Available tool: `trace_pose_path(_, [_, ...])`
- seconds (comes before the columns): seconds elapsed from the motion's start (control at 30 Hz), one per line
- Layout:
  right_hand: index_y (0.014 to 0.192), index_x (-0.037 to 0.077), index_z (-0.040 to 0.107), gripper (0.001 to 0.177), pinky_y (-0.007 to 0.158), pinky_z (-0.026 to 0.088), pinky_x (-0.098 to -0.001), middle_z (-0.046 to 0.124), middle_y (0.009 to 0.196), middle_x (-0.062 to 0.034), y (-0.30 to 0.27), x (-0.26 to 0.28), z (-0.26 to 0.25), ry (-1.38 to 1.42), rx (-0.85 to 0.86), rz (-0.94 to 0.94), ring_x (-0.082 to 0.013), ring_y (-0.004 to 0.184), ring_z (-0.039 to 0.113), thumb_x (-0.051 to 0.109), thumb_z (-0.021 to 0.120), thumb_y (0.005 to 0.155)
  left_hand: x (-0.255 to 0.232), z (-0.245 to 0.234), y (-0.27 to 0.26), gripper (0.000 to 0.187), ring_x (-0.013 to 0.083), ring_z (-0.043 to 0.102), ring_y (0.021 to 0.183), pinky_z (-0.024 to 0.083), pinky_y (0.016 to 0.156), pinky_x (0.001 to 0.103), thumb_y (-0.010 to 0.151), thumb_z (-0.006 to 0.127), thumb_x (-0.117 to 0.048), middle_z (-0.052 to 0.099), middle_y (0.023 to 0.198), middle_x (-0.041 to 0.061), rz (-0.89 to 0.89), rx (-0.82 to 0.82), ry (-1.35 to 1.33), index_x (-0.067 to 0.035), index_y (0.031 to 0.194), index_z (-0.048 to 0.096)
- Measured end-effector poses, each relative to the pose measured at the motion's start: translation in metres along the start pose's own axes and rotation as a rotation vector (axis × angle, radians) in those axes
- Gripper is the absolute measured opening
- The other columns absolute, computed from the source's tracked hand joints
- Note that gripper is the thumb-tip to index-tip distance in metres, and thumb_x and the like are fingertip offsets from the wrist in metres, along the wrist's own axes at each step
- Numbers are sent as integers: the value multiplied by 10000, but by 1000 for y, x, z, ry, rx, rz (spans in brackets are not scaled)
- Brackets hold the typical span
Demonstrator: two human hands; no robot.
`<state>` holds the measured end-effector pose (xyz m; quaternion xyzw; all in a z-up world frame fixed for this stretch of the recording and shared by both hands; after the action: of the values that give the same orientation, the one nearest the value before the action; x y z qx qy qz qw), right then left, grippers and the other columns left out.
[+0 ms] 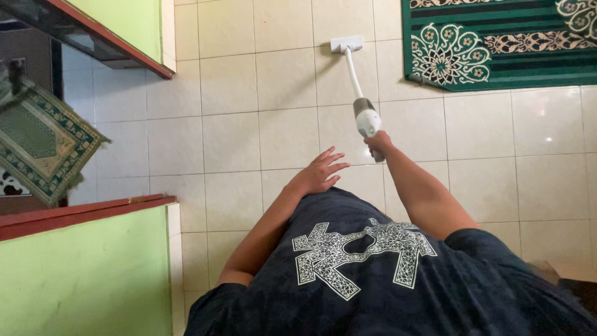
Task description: The person vacuums the tiled floor by moving a handheld cordless vacuum cleaner back and forth across different sections of the tiles.
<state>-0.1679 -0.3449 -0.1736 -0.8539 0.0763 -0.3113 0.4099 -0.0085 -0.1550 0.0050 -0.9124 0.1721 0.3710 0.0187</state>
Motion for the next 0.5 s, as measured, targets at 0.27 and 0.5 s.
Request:
trace_pose_path(0.27, [992,-70,663,285,527,573,-468,691,746,-218,-88,-90,32,60,23,-16,-323,619,695,159,657,823,22,-25,12,509,401,278,1547,311,1256,496,945,662,-207,450,1592,90,4,7,8,-243,1445,577])
trace_pose_path(0.5, [1059,-50,720,442,803,565,-458,738,954,-272,-133,-122,12,-258,-59,-113,-369,895,713,270,723,754,34,-27,18,502,379,250,1553,294,1253,490,956,642,-234,428,1603,65,-53,59,8,-261,1452,567])
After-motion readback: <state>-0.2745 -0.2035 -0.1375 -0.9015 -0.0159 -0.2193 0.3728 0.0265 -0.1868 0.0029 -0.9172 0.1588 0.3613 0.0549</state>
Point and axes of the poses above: each hand's wrist, its own y-axis towards the middle knuckle, its own z-axis out of the palm, x = y × z, the point moved 9 cm from there along y, towards the middle knuckle
